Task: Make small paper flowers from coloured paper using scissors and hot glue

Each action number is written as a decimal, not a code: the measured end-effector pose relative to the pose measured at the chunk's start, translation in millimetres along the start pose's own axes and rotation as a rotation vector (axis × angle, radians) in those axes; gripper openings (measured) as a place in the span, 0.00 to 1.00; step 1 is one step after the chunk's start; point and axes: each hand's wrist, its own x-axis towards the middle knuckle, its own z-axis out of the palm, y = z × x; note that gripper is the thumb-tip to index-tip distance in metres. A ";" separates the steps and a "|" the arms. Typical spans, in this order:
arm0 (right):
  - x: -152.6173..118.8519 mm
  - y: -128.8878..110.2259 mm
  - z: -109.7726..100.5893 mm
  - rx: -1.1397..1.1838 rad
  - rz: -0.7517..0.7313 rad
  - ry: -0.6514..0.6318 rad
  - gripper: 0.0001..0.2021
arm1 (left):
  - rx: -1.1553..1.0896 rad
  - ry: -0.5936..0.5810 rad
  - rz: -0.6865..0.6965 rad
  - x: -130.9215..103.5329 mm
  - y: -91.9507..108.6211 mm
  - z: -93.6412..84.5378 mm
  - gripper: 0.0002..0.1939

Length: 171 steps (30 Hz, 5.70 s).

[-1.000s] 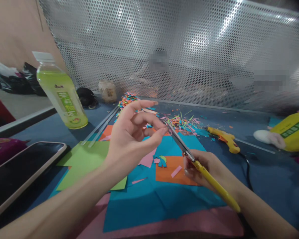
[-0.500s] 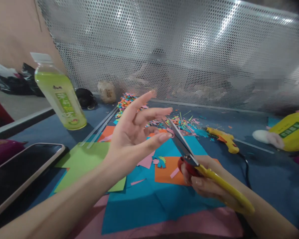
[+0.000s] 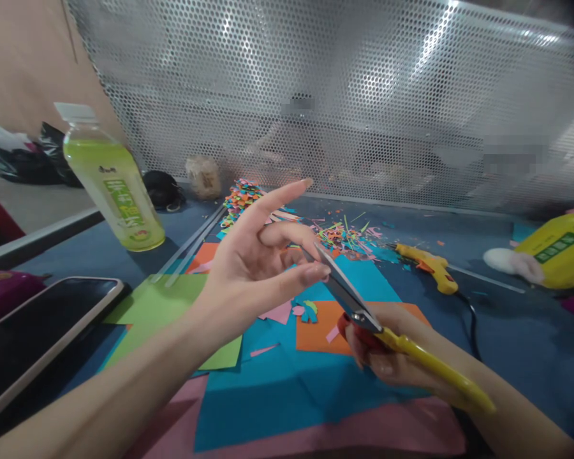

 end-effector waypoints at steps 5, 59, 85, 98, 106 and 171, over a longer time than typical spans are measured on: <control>-2.5 -0.4 -1.4 0.089 0.014 -0.029 0.20 | -0.055 -0.071 -0.042 1.6 1.5 -1.8 0.29; -10.5 4.4 -0.3 0.167 0.079 -0.064 0.11 | -0.075 -0.195 -0.025 2.9 3.4 -4.0 0.30; -11.3 4.7 0.9 0.198 0.082 -0.057 0.14 | -0.013 -0.200 -0.040 4.1 3.1 -5.9 0.29; -13.6 9.3 1.9 0.177 0.059 -0.036 0.13 | -0.007 -0.210 -0.028 5.2 5.7 -4.5 0.27; -12.7 9.3 -1.9 0.125 0.093 -0.053 0.14 | -0.001 -0.173 -0.074 3.4 6.0 -5.1 0.27; 22.9 10.3 -14.3 -0.968 0.133 0.638 0.13 | -0.399 0.292 -0.463 11.7 -15.7 -13.0 0.17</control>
